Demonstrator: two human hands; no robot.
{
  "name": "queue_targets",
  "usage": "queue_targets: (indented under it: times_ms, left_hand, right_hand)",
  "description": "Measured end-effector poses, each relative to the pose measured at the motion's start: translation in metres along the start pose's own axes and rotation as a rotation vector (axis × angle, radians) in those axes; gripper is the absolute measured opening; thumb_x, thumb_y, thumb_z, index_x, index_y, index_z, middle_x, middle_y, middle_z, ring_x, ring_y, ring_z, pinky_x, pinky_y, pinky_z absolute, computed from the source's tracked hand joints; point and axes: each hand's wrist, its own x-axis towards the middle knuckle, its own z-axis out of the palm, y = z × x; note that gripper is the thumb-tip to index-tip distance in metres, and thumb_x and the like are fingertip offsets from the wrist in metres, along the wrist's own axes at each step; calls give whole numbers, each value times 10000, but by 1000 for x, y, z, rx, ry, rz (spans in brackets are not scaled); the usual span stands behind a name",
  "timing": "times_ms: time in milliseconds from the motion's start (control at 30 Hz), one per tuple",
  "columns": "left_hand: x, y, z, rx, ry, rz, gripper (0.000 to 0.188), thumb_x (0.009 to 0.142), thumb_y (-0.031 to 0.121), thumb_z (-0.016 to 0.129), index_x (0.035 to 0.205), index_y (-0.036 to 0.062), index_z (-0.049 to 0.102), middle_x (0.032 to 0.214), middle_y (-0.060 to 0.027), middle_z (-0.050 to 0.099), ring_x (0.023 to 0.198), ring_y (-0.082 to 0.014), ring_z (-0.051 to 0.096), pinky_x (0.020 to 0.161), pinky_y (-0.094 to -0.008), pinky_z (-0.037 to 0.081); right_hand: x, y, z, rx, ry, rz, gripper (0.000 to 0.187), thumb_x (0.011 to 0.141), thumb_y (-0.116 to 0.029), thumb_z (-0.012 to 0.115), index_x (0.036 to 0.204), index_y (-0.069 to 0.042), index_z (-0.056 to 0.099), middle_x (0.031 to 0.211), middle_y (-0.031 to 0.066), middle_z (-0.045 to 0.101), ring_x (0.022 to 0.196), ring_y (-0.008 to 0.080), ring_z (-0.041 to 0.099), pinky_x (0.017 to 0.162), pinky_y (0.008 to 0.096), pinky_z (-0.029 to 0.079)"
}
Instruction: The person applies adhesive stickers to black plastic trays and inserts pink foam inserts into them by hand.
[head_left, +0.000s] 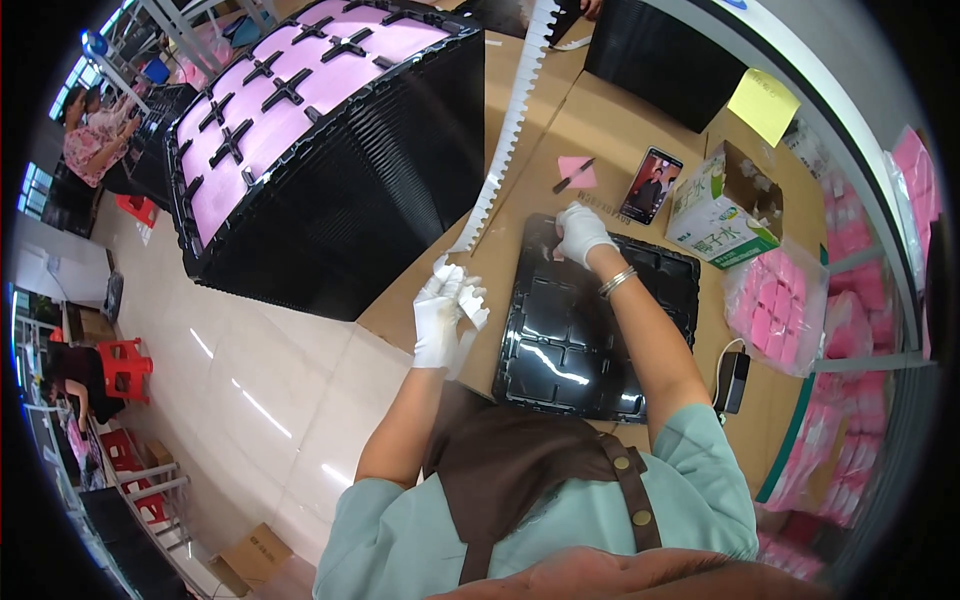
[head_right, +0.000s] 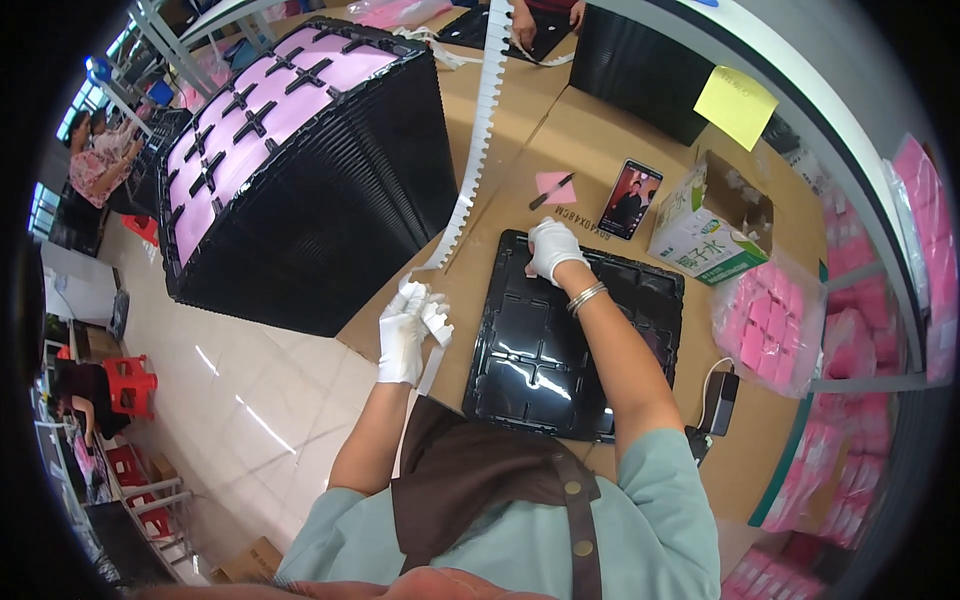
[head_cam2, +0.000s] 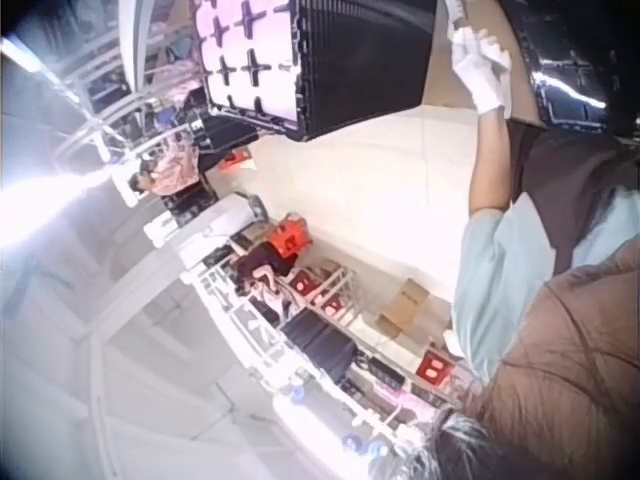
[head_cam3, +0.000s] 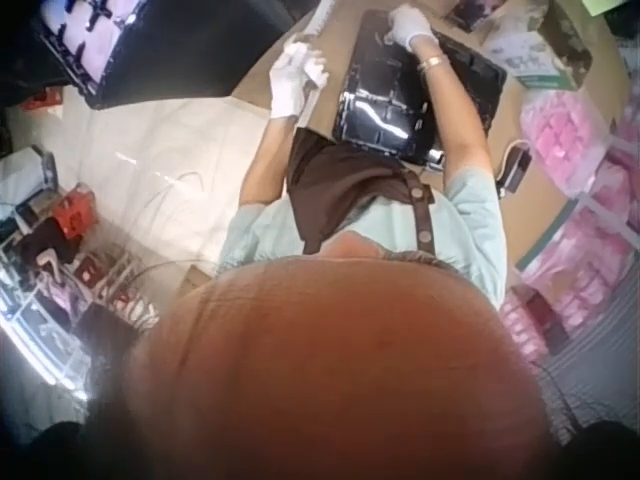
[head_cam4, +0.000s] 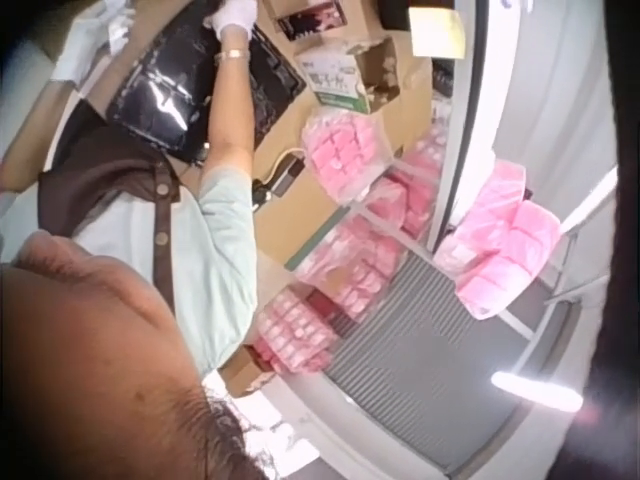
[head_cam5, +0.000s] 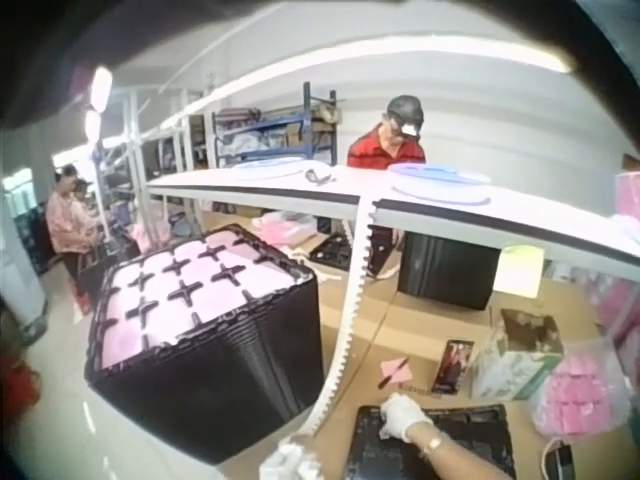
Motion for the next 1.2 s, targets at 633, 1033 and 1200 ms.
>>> queue_targets:
  times_ms: [633,1033,1200]
  left_hand:
    - [-3,-21,21,-74,-50,52,183,918,121,590,1081,38,586,956,-148,664,745,-168,624,626,-269,512]
    - [1,-19,10,-174,55,44,166,941,179,565,1046,52,590,877,-107,650,710,-160,602,598,-290,514]
    - [-2,-17,12,-165,39,67,179,930,170,587,1037,27,591,885,-125,646,699,-160,601,584,-285,508]
  right_hand:
    - [-116,-99,63,1932,-185,83,95,826,-46,688,907,-30,641,857,3,636,778,84,582,726,220,473]
    - [-143,-68,17,1431,78,-85,103,752,-29,711,735,-38,610,874,-1,563,789,129,566,746,238,451]
    - [-161,-75,50,221,-3,-179,140,622,-165,757,632,-110,629,857,64,589,863,272,553,729,377,436]
